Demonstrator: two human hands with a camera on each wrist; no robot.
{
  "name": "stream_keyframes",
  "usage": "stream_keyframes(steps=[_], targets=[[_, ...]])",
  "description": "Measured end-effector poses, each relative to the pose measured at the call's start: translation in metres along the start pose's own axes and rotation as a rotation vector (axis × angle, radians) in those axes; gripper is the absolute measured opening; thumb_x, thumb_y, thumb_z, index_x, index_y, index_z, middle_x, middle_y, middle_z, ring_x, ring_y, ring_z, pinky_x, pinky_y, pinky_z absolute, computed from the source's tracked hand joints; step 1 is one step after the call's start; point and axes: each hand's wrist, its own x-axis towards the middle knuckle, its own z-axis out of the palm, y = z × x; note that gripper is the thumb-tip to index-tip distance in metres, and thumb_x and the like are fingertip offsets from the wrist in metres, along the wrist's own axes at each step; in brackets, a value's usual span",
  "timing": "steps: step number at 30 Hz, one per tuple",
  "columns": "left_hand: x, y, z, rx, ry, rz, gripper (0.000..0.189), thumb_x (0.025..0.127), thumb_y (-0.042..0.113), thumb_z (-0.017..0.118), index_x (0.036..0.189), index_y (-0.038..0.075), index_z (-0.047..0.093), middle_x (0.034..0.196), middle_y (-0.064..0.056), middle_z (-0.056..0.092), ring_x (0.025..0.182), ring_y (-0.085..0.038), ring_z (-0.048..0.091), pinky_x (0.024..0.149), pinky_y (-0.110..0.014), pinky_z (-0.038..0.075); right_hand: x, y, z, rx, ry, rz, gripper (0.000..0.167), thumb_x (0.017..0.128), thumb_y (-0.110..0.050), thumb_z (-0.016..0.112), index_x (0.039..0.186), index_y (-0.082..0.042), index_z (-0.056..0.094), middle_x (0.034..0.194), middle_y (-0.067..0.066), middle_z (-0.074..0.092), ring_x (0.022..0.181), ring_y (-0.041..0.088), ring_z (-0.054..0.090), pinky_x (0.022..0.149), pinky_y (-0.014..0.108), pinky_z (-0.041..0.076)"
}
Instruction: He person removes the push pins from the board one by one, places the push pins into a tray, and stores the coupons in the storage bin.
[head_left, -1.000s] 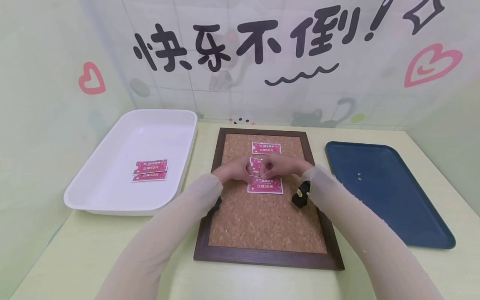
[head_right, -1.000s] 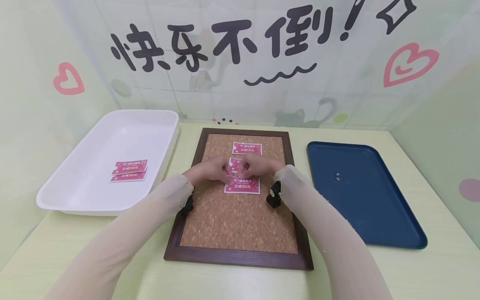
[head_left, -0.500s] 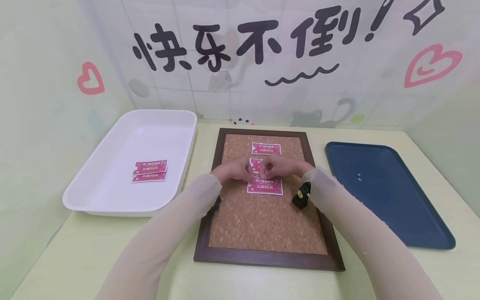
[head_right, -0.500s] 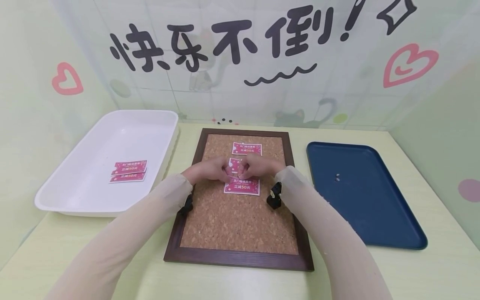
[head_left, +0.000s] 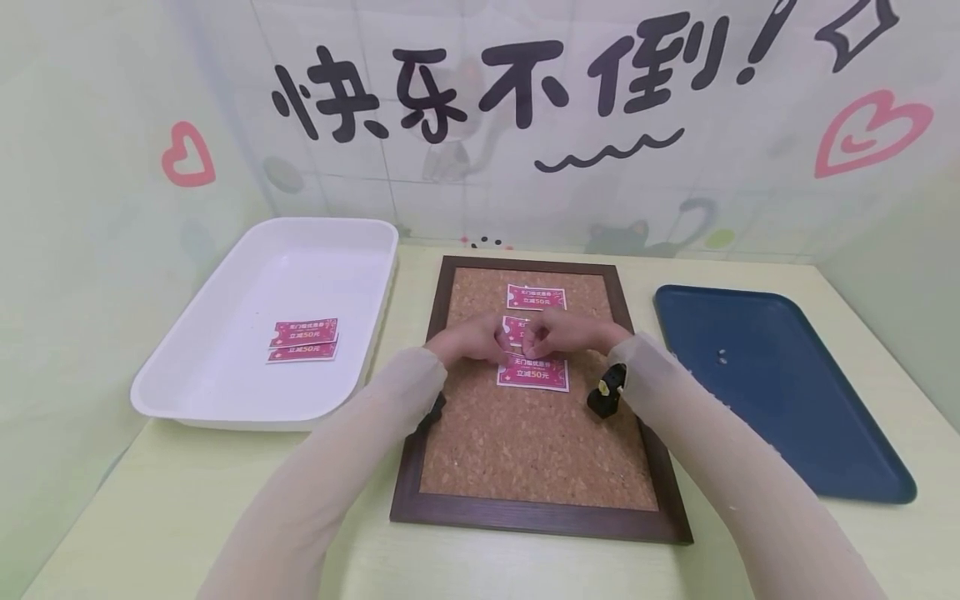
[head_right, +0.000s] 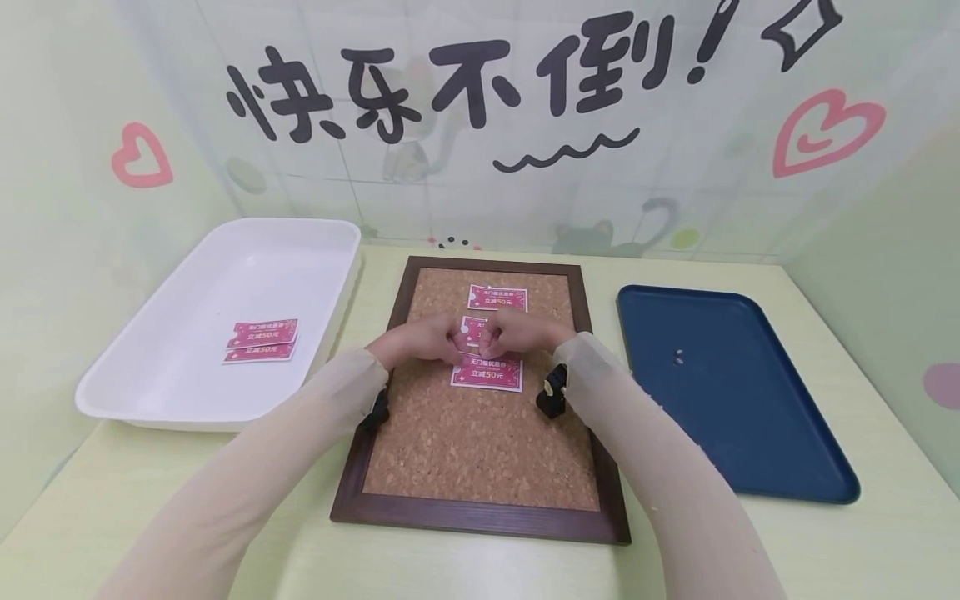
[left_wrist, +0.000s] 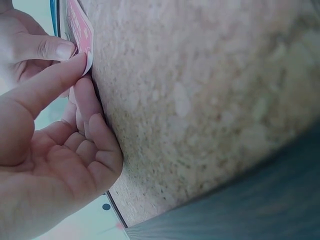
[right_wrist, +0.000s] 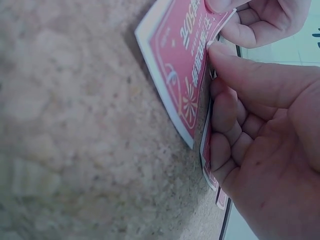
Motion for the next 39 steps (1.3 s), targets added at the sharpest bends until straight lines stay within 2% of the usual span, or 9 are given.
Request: stream_keyframes(steps=[14, 22, 30, 39], targets=[[0.001, -0.001, 0.000, 0.005, -0.008, -0.006, 0.010, 0.081, 0.009, 0.068, 0.084, 0.002, 0.061, 0.077, -0.007, 0.061, 0.066, -0.016, 0.052, 0.058, -0.024, 0.040, 0.000, 0.004, -0.001, 0.031, -0.013, -0.016, 0.010, 0.089, -0.011, 0.060, 0.088, -0.003, 0.065, 0.075, 0.004, 0.057, 0.070, 0.018, 0.050, 0.067, 0.027, 0.038], [0.002, -0.004, -0.003, 0.012, -0.024, 0.024, 0.008, 0.082, 0.010, 0.067, 0.080, 0.003, 0.066, 0.065, -0.005, 0.057, 0.057, -0.014, 0.048, 0.052, -0.023, 0.037, -0.001, 0.003, -0.001, 0.050, 0.012, 0.008, 0.010, 0.088, -0.014, 0.060, 0.089, -0.006, 0.065, 0.081, 0.007, 0.060, 0.076, 0.022, 0.054, 0.071, 0.028, 0.041], [0.003, -0.006, -0.005, -0.022, -0.022, 0.013, 0.009, 0.084, 0.009, 0.064, 0.088, 0.002, 0.068, 0.066, -0.005, 0.058, 0.056, -0.014, 0.048, 0.053, -0.022, 0.039, -0.002, 0.003, -0.002, 0.068, 0.019, -0.001, 0.012, 0.090, -0.015, 0.057, 0.092, -0.005, 0.063, 0.081, 0.007, 0.058, 0.075, 0.022, 0.053, 0.069, 0.027, 0.040], [-0.001, -0.002, -0.011, 0.016, -0.046, 0.022, 0.015, 0.088, 0.012, 0.060, 0.097, 0.001, 0.067, 0.077, -0.006, 0.063, 0.067, -0.016, 0.055, 0.060, -0.024, 0.043, -0.004, 0.001, -0.004, 0.053, 0.039, 0.022, 0.016, 0.089, -0.018, 0.059, 0.091, -0.003, 0.063, 0.080, 0.007, 0.058, 0.074, 0.021, 0.052, 0.069, 0.027, 0.039]])
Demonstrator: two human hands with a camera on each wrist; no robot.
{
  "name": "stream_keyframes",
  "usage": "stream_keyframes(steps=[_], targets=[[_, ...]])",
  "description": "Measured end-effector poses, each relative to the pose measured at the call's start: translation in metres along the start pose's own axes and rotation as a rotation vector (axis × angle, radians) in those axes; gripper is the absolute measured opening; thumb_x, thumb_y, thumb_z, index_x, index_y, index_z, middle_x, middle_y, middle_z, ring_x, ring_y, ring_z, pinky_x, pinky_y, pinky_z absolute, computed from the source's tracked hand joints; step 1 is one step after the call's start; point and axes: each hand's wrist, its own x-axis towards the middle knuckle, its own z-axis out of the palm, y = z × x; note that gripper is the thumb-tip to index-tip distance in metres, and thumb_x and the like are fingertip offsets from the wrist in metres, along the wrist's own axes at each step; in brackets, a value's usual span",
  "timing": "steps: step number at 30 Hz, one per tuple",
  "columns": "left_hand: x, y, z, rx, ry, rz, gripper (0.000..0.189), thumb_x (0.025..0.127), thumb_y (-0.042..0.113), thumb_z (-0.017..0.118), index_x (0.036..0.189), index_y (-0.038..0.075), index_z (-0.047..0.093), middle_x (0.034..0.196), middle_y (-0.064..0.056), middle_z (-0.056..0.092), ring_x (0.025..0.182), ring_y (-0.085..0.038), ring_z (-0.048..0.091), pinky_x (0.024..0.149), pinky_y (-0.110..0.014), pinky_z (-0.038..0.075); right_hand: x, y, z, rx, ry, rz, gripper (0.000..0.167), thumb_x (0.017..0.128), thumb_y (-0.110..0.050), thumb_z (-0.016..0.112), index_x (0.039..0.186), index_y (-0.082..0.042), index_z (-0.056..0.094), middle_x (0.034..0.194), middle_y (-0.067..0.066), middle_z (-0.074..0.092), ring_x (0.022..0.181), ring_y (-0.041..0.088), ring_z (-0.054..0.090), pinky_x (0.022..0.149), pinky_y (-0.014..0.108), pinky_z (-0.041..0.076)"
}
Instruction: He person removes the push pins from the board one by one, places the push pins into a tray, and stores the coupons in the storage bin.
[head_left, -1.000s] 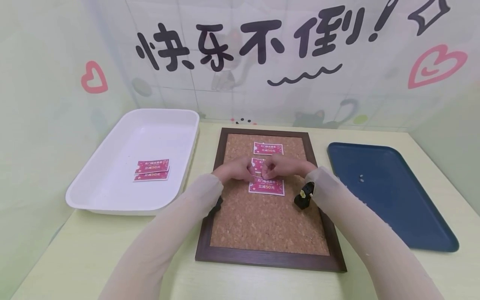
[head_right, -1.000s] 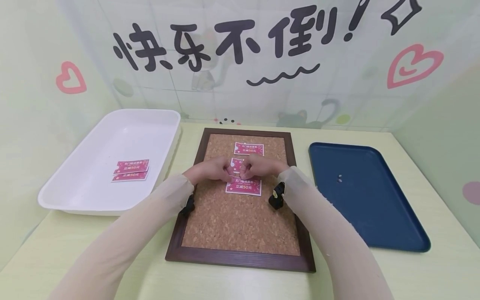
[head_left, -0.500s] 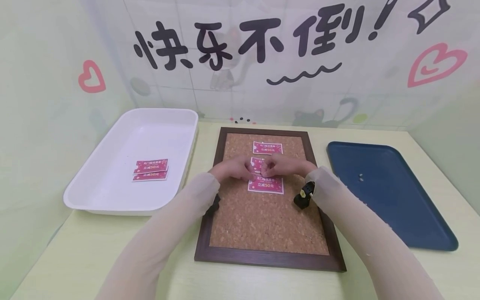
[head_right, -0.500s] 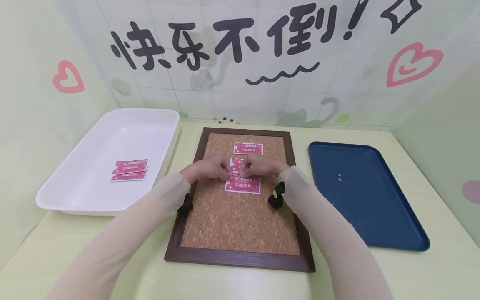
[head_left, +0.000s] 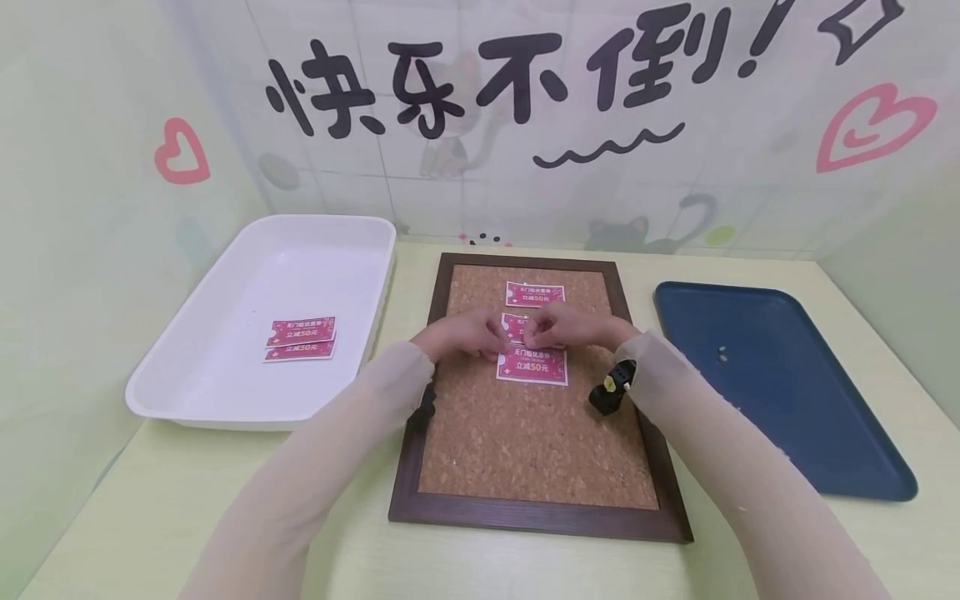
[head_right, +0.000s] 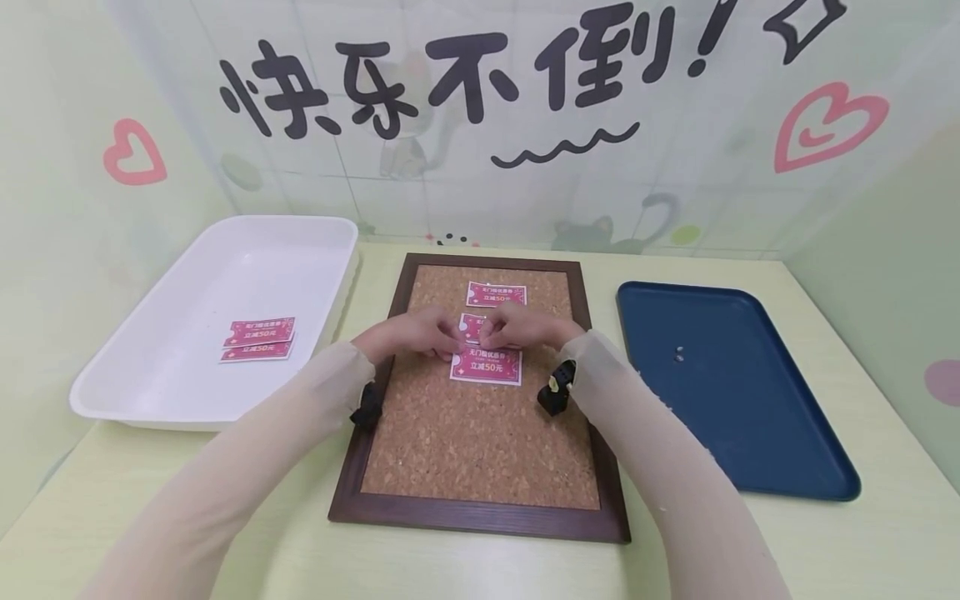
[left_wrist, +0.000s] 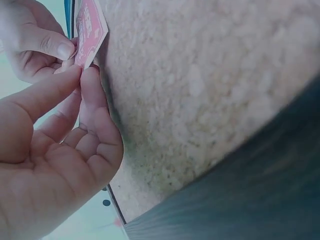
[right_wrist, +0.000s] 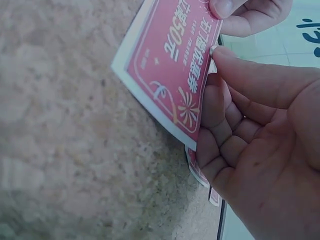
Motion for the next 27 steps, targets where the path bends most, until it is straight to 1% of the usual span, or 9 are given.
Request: stream_keyframes(steps=[3, 8, 12, 15, 19, 24, 27], targets=[[-0.002, 0.002, -0.002, 0.020, 0.002, 0.003, 0.015, 0.088, 0.012, 0.060, 0.098, 0.002, 0.066, 0.080, -0.007, 0.063, 0.071, -0.017, 0.057, 0.063, -0.026, 0.045, -0.003, -0.003, -0.002, -0.010, 0.005, 0.001, 0.016, 0.090, -0.019, 0.059, 0.091, -0.003, 0.063, 0.081, 0.008, 0.059, 0.074, 0.021, 0.053, 0.069, 0.027, 0.039], [-0.006, 0.005, -0.006, 0.036, 0.012, 0.023, 0.016, 0.088, 0.011, 0.061, 0.099, 0.001, 0.067, 0.083, -0.007, 0.064, 0.073, -0.018, 0.058, 0.065, -0.026, 0.046, -0.006, -0.005, -0.006, -0.024, 0.008, -0.014, 0.015, 0.090, -0.018, 0.059, 0.093, -0.004, 0.064, 0.081, 0.006, 0.060, 0.074, 0.020, 0.053, 0.069, 0.028, 0.039], [-0.011, 0.006, -0.009, 0.033, 0.025, 0.030, 0.016, 0.088, 0.012, 0.061, 0.099, 0.002, 0.067, 0.084, -0.006, 0.065, 0.077, -0.020, 0.059, 0.067, -0.027, 0.046, -0.009, -0.006, -0.010, -0.046, 0.021, -0.020, 0.014, 0.089, -0.018, 0.060, 0.093, -0.005, 0.066, 0.083, 0.005, 0.061, 0.077, 0.020, 0.053, 0.070, 0.030, 0.040], [-0.014, 0.007, -0.011, 0.018, 0.030, 0.033, 0.017, 0.089, 0.014, 0.061, 0.099, 0.002, 0.067, 0.086, -0.006, 0.065, 0.082, -0.023, 0.060, 0.070, -0.029, 0.047, -0.012, -0.007, -0.012, -0.040, 0.030, -0.038, 0.014, 0.089, -0.018, 0.061, 0.094, -0.005, 0.066, 0.084, 0.006, 0.061, 0.078, 0.021, 0.053, 0.070, 0.031, 0.041], [-0.019, 0.007, -0.015, 0.024, 0.036, 0.065, 0.017, 0.088, 0.014, 0.061, 0.098, 0.002, 0.068, 0.085, -0.006, 0.066, 0.085, -0.025, 0.061, 0.071, -0.029, 0.048, -0.018, -0.011, -0.014, -0.012, 0.030, -0.072, 0.013, 0.089, -0.015, 0.060, 0.093, -0.004, 0.065, 0.084, 0.007, 0.060, 0.079, 0.022, 0.053, 0.072, 0.032, 0.042], [-0.024, 0.008, -0.019, 0.057, 0.061, 0.112, 0.014, 0.088, 0.013, 0.061, 0.096, 0.003, 0.068, 0.084, -0.006, 0.065, 0.085, -0.027, 0.061, 0.071, -0.032, 0.048, -0.024, -0.012, -0.019, -0.006, 0.033, -0.088, 0.011, 0.089, -0.012, 0.059, 0.092, -0.003, 0.064, 0.085, 0.006, 0.060, 0.081, 0.022, 0.053, 0.073, 0.033, 0.042], [-0.028, 0.008, -0.023, 0.061, 0.075, 0.121, 0.013, 0.088, 0.013, 0.062, 0.095, 0.004, 0.068, 0.084, -0.005, 0.066, 0.086, -0.027, 0.061, 0.072, -0.032, 0.049, -0.028, -0.013, -0.021, -0.018, 0.044, -0.104, 0.010, 0.088, -0.012, 0.060, 0.092, -0.003, 0.064, 0.084, 0.006, 0.060, 0.080, 0.022, 0.053, 0.072, 0.032, 0.043]])
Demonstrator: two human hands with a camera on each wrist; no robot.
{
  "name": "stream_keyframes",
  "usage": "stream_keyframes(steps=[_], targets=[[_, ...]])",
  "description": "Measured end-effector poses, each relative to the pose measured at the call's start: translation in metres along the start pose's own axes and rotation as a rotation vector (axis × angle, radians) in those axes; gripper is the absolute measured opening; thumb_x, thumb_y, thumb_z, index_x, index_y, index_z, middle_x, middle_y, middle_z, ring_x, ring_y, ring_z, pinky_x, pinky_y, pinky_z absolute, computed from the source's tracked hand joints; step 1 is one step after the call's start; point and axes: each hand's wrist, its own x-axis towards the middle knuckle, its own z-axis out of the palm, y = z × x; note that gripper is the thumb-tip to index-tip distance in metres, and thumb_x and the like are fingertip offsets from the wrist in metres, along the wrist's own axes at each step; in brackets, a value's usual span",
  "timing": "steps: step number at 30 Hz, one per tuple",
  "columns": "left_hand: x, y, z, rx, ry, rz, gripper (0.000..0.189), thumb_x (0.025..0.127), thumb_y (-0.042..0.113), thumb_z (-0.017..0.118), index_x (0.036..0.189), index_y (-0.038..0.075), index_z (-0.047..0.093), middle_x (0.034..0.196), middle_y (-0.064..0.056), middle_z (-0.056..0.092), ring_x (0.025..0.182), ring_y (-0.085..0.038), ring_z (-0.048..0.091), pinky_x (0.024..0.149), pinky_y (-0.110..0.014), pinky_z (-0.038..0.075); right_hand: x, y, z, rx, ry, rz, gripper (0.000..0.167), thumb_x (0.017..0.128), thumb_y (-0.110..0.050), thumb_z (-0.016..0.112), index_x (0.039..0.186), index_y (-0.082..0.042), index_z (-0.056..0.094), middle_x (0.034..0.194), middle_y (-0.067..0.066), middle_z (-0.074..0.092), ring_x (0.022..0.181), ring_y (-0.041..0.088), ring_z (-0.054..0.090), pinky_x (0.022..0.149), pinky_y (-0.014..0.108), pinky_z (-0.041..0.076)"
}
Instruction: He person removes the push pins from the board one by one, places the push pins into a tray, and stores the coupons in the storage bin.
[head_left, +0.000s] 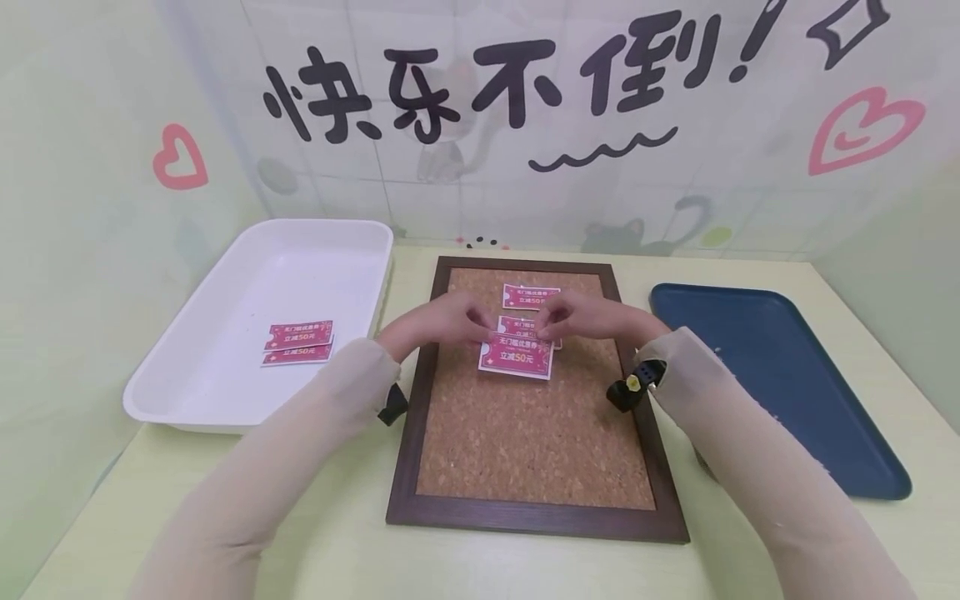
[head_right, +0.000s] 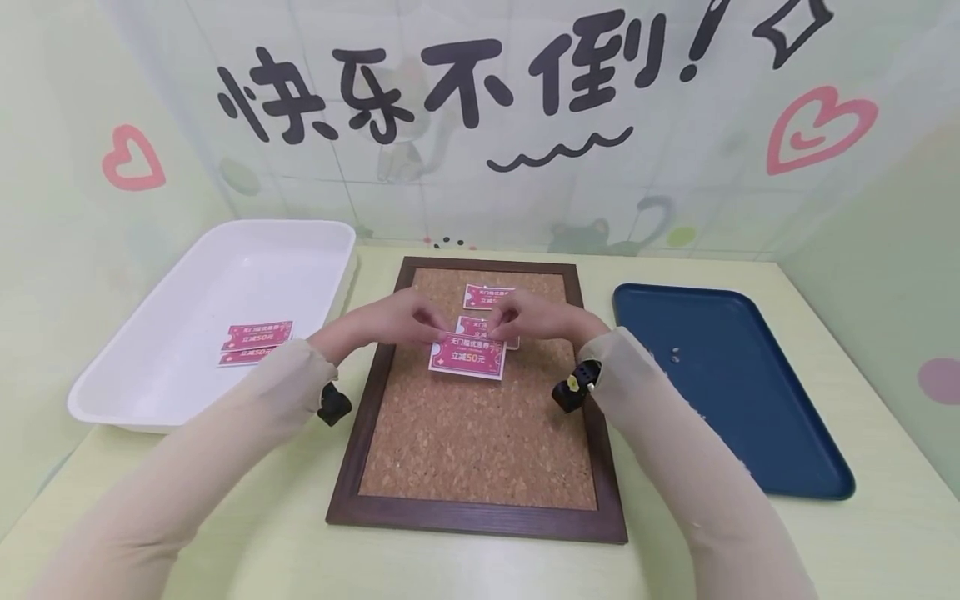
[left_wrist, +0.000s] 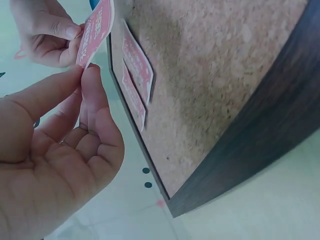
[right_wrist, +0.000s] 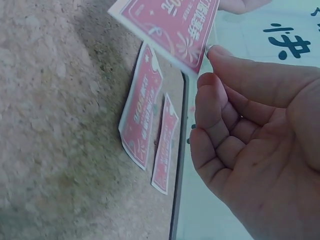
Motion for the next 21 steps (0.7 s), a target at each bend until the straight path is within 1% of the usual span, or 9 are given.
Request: stream_keyframes(steps=[6, 8, 11, 15, 18, 19, 21], targets=[[-0.009, 0.000, -0.009, -0.014, 0.010, -0.014, 0.014, 0.088, 0.014, 0.061, 0.096, 0.004, 0.068, 0.085, -0.006, 0.066, 0.087, -0.027, 0.061, 0.076, -0.038, 0.048, -0.008, -0.003, -0.004, -0.004, 0.020, -0.032, 0.009, 0.087, -0.009, 0.061, 0.091, -0.002, 0.064, 0.085, 0.008, 0.061, 0.078, 0.022, 0.053, 0.071, 0.033, 0.044], [-0.012, 0.000, -0.012, -0.017, 0.011, -0.007, 0.014, 0.088, 0.013, 0.061, 0.095, 0.004, 0.068, 0.085, -0.006, 0.066, 0.087, -0.028, 0.061, 0.077, -0.039, 0.048, -0.011, -0.003, -0.005, -0.010, 0.026, -0.032, 0.009, 0.087, -0.009, 0.061, 0.091, -0.001, 0.064, 0.085, 0.011, 0.061, 0.077, 0.021, 0.052, 0.071, 0.033, 0.044], [-0.017, 0.000, -0.017, -0.010, 0.018, 0.011, 0.014, 0.088, 0.012, 0.061, 0.095, 0.002, 0.068, 0.084, -0.007, 0.066, 0.085, -0.028, 0.061, 0.074, -0.036, 0.049, -0.014, -0.001, -0.007, -0.032, 0.033, -0.040, 0.011, 0.088, -0.008, 0.060, 0.091, 0.002, 0.064, 0.083, 0.014, 0.061, 0.074, 0.020, 0.051, 0.069, 0.033, 0.043], [-0.026, 0.000, -0.024, 0.016, 0.030, 0.034, 0.015, 0.088, 0.011, 0.061, 0.096, 0.000, 0.068, 0.082, -0.007, 0.066, 0.080, -0.028, 0.060, 0.067, -0.030, 0.047, -0.019, 0.002, -0.010, -0.051, 0.045, -0.042, 0.012, 0.088, -0.008, 0.060, 0.091, 0.003, 0.064, 0.081, 0.012, 0.060, 0.071, 0.019, 0.050, 0.068, 0.033, 0.043], [-0.032, -0.001, -0.029, 0.009, 0.036, 0.043, 0.016, 0.088, 0.009, 0.060, 0.098, -0.001, 0.068, 0.082, -0.007, 0.066, 0.079, -0.029, 0.061, 0.069, -0.034, 0.049, -0.023, 0.005, -0.012, -0.054, 0.056, -0.047, 0.011, 0.088, -0.008, 0.060, 0.090, 0.003, 0.064, 0.080, 0.010, 0.060, 0.071, 0.020, 0.050, 0.068, 0.033, 0.043], [-0.034, -0.002, -0.030, 0.001, 0.035, 0.054, 0.017, 0.088, 0.008, 0.060, 0.099, -0.002, 0.067, 0.082, -0.008, 0.066, 0.079, -0.029, 0.062, 0.070, -0.036, 0.049, -0.024, 0.006, -0.012, -0.058, 0.061, -0.045, 0.011, 0.088, -0.007, 0.060, 0.090, 0.003, 0.063, 0.079, 0.009, 0.059, 0.071, 0.020, 0.050, 0.068, 0.033, 0.042], [-0.037, -0.003, -0.033, -0.018, 0.034, 0.057, 0.017, 0.088, 0.007, 0.059, 0.099, -0.004, 0.066, 0.083, -0.009, 0.066, 0.078, -0.028, 0.063, 0.071, -0.037, 0.050, -0.028, 0.008, -0.014, -0.076, 0.071, -0.034, 0.011, 0.088, -0.007, 0.060, 0.090, 0.003, 0.063, 0.078, 0.008, 0.058, 0.071, 0.020, 0.049, 0.067, 0.033, 0.042]])
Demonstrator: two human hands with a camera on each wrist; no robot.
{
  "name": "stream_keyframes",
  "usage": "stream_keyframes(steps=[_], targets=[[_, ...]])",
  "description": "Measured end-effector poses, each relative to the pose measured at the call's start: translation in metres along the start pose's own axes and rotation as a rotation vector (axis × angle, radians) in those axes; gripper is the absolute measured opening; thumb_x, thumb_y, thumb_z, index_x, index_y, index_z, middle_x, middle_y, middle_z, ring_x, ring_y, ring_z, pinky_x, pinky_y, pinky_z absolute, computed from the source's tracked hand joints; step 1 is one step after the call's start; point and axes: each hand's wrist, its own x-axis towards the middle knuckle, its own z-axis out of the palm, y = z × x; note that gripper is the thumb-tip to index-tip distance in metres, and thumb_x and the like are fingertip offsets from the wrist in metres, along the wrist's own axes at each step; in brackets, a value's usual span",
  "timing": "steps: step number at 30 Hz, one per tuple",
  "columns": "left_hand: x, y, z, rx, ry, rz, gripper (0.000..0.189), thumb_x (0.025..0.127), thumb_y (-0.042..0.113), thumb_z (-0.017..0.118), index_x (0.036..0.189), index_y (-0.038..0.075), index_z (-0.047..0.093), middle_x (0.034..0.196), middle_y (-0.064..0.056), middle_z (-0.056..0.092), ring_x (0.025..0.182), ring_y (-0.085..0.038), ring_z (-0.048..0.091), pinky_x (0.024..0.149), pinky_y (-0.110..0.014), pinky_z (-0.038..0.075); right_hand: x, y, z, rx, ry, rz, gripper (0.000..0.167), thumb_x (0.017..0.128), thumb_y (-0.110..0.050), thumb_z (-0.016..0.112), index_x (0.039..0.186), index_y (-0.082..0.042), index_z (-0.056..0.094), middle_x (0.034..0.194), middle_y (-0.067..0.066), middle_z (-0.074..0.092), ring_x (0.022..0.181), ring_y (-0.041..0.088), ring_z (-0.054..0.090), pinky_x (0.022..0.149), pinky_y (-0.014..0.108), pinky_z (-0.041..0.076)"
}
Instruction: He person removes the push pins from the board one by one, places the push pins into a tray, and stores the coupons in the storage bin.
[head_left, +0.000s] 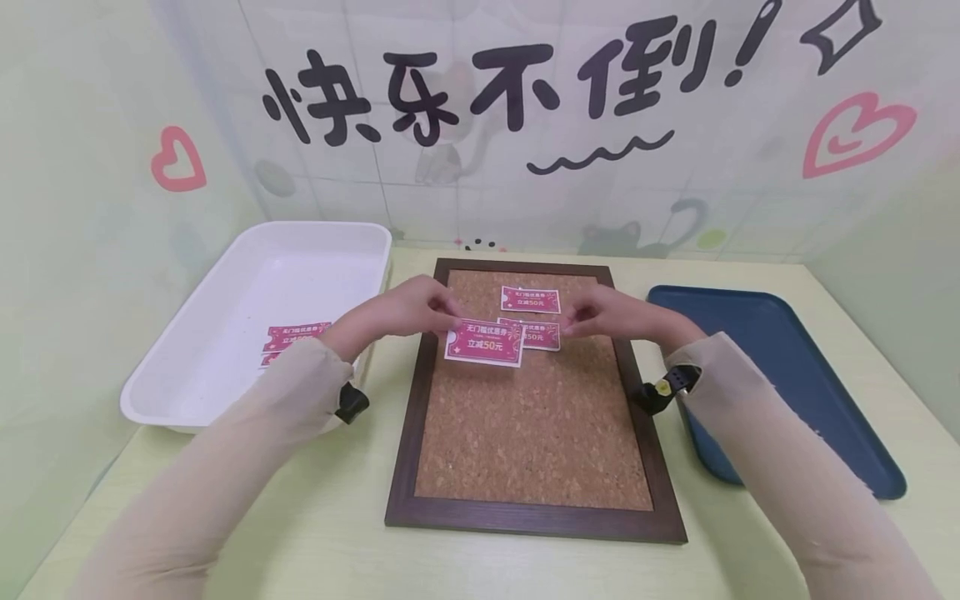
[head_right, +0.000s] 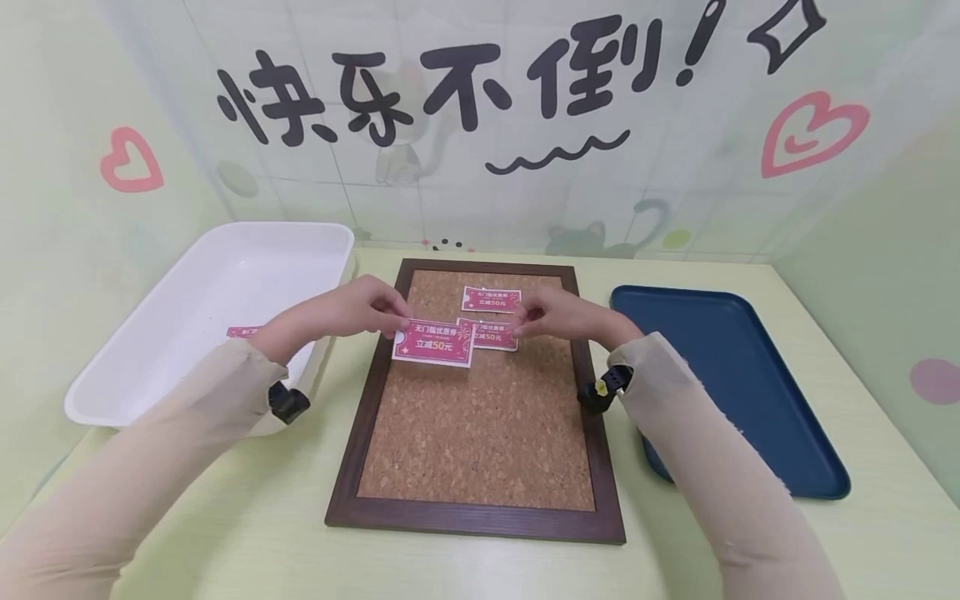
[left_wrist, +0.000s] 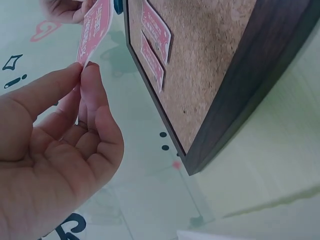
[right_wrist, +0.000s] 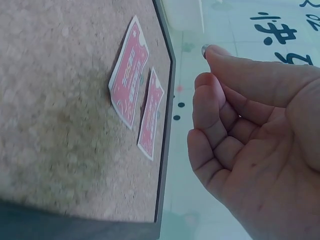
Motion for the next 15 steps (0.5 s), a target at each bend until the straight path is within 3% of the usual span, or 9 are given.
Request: stream_keyframes(steps=[6, 15], targets=[[-0.013, -0.003, -0.012, 0.014, 0.013, -0.013, 0.017, 0.089, 0.009, 0.059, 0.099, -0.002, 0.066, 0.084, -0.009, 0.065, 0.075, -0.021, 0.060, 0.064, -0.030, 0.043, -0.013, 0.002, -0.004, -0.031, 0.018, 0.078, 0.012, 0.089, -0.009, 0.058, 0.091, 0.002, 0.062, 0.079, 0.010, 0.057, 0.070, 0.021, 0.048, 0.064, 0.033, 0.040], [-0.032, -0.009, -0.030, 0.063, 0.045, -0.045, 0.016, 0.088, 0.010, 0.059, 0.099, 0.000, 0.066, 0.079, -0.008, 0.064, 0.077, -0.024, 0.057, 0.071, -0.034, 0.040, -0.032, 0.013, -0.012, -0.040, 0.037, 0.109, 0.013, 0.090, -0.009, 0.058, 0.091, 0.003, 0.061, 0.080, 0.013, 0.058, 0.070, 0.022, 0.049, 0.064, 0.033, 0.042]])
